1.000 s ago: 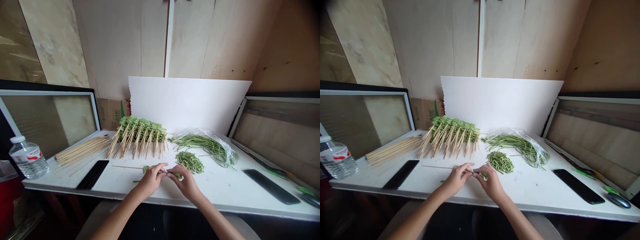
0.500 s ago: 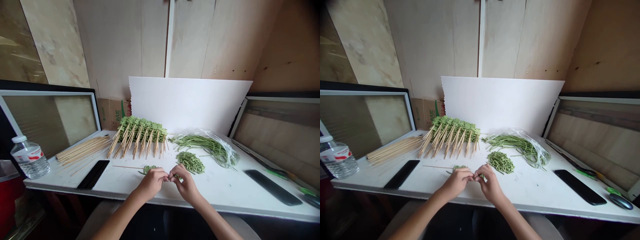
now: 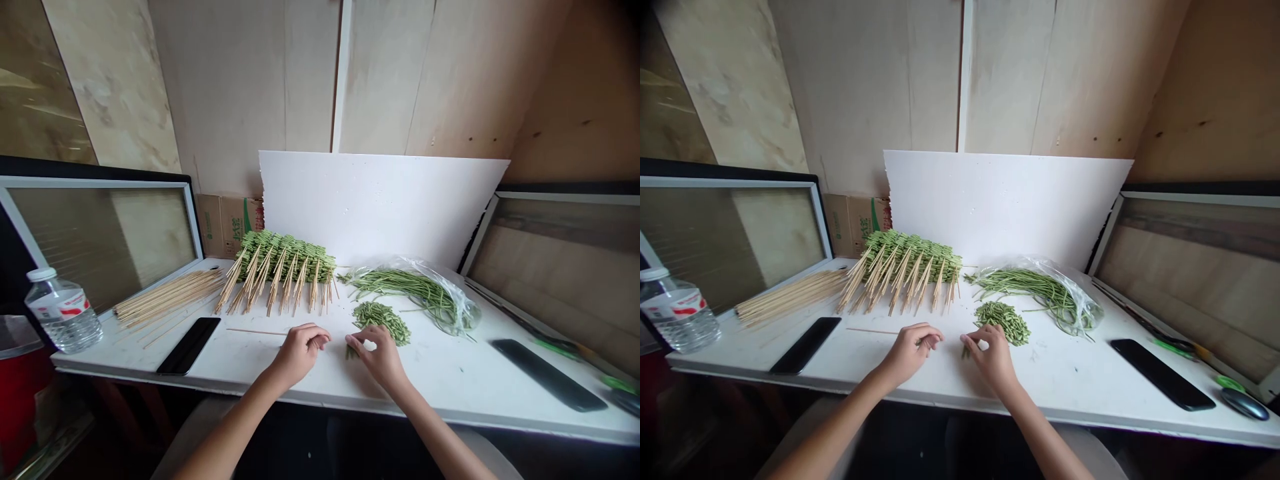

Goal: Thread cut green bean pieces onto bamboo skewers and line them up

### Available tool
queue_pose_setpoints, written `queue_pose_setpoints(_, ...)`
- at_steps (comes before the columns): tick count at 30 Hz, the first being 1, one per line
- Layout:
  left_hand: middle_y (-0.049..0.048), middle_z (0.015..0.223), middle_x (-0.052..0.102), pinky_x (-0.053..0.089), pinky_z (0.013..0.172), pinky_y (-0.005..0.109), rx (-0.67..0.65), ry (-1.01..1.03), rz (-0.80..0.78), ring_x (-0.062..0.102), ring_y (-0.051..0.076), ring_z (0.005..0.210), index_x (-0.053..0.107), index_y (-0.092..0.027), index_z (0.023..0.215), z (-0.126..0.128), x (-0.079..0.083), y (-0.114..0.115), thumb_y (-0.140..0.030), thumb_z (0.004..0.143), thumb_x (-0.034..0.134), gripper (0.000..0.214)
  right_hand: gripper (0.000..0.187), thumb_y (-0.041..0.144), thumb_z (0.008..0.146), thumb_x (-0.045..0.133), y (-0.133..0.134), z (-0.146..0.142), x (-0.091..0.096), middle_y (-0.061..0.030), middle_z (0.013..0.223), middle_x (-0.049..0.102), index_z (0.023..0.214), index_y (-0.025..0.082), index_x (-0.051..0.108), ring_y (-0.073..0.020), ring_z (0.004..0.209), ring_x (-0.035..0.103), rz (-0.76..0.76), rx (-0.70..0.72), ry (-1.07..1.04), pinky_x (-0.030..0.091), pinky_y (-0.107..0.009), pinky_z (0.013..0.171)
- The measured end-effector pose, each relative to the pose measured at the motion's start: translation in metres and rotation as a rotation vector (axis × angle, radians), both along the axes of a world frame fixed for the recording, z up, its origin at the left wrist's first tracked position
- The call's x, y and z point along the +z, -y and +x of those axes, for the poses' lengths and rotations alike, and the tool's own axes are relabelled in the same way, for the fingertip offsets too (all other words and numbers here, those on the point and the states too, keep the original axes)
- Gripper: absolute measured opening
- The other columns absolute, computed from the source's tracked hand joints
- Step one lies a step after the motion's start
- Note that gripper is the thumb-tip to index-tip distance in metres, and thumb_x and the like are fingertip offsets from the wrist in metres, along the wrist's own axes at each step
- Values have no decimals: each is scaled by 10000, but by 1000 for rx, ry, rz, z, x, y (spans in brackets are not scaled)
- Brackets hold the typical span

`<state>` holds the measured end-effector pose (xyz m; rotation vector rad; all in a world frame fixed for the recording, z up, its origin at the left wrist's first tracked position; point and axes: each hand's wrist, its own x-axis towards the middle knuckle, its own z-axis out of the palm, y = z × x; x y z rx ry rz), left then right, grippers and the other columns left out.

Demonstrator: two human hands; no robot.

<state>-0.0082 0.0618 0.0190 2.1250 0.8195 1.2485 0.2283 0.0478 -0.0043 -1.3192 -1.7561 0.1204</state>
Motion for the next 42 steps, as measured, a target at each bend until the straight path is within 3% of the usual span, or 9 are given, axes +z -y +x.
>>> queue_pose_setpoints(5,55,859,728,523,740,276,15,-115,-6,665,171,773,786,-185,990,2,-8,-2,-170,990,528,258,431,545,981,564,-4,5,-12,-77,701,666,754,253,785,-287,769,572,-2,-102,148,448,-418,736)
queue_pose_setpoints(9,82,964,713,539,812,314,72,-192,2,671,190,836,750,-190,1162,2,-9,-1,-200,1034,438,338,476,486,1041,461,-1,2,-6,-83,718,669,737,231,723,-280,780,566,-16,-83,120,444,-426,769)
queue_pose_setpoints(16,78,1048,739,564,819,323,45,-164,-105,708,187,820,622,-231,1368,3,-13,0,-196,1013,476,386,286,457,1005,571,14,-9,18,-73,821,695,944,248,755,-271,853,578,-18,150,210,476,-412,779)
queue_pose_setpoints(20,74,1035,743,568,829,335,92,-165,-146,710,187,806,632,-246,1346,2,-13,0,-204,999,510,370,237,460,919,706,19,-8,26,-80,768,681,862,236,762,-279,832,575,-28,177,307,470,-399,726)
queue_pose_setpoints(25,36,960,784,560,917,336,-2,-102,-190,734,204,914,621,-261,1363,7,-13,3,-165,928,636,446,263,451,961,659,24,-17,31,-72,902,726,1118,255,736,-260,898,609,-64,270,131,499,-405,822)
queue_pose_setpoints(28,22,951,793,561,901,315,-16,-82,-172,738,198,909,649,-261,1332,10,-14,3,-129,889,689,464,225,416,1000,602,24,-21,31,-70,874,730,1029,256,758,-254,870,597,-49,331,87,498,-400,811)
queue_pose_setpoints(31,38,955,796,557,835,301,24,-105,-96,736,205,881,738,-239,1180,10,-12,3,-156,892,715,300,239,382,1025,556,24,-19,34,-69,852,719,989,254,755,-251,836,585,-26,298,61,487,-417,814)
queue_pose_setpoints(35,44,936,797,534,776,288,55,-123,9,733,203,849,783,-220,1030,9,-4,6,-166,943,666,155,199,381,1012,583,26,-15,38,-70,881,717,1013,256,739,-259,861,592,7,263,32,484,-423,817)
queue_pose_setpoints(42,58,913,762,534,714,259,24,-190,142,717,186,819,776,-195,1033,9,-4,10,-26,935,551,298,109,344,976,655,27,-23,35,-54,878,711,968,254,716,-235,838,589,48,336,5,476,-380,793)
